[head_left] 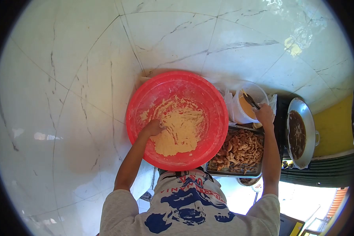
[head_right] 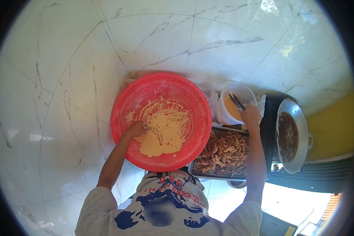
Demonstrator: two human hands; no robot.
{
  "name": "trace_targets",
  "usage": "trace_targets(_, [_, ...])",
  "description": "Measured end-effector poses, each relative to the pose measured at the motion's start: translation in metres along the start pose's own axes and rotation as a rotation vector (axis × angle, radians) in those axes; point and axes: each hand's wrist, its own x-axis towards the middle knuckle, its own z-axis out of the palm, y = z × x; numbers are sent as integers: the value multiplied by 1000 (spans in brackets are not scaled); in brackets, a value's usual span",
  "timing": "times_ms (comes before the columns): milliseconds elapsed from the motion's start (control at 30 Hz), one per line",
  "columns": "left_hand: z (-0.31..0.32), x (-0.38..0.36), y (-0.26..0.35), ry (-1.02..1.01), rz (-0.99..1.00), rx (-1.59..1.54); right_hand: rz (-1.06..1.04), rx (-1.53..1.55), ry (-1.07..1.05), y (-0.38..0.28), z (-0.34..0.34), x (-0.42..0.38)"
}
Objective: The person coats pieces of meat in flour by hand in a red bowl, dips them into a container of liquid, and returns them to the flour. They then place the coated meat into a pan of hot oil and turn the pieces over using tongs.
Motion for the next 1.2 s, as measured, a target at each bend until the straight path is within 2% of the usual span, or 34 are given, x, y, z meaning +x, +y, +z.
trace_targets(100, [-1, 2, -3, -20, -15, 72, 28, -168, 58, 8, 26, 18])
trace_targets(300, [-3, -2, 4, 77, -5, 8, 36, -441, -80, 3, 68, 44])
trace_targets(400, [-2, 0, 2, 95, 16, 24, -20, -459, -149, -1, 73, 46])
trace_targets(600, [-2, 2, -4, 57, 7, 51, -11, -321, -207, -9, 53, 35])
trace_targets(800, [-1, -2, 3, 57, 20, 23, 61, -94, -37, -2, 12, 6])
trace_targets(1000, [-4, -8, 10, 21, 25, -8, 142, 99, 239, 4, -6, -10])
trace_targets(1100, [-4, -8, 8, 17, 51, -15, 201, 277, 308, 5, -8, -16])
trace_targets(1200, [-3, -6, 5, 8, 60, 15, 172, 356, 318, 14, 7, -13])
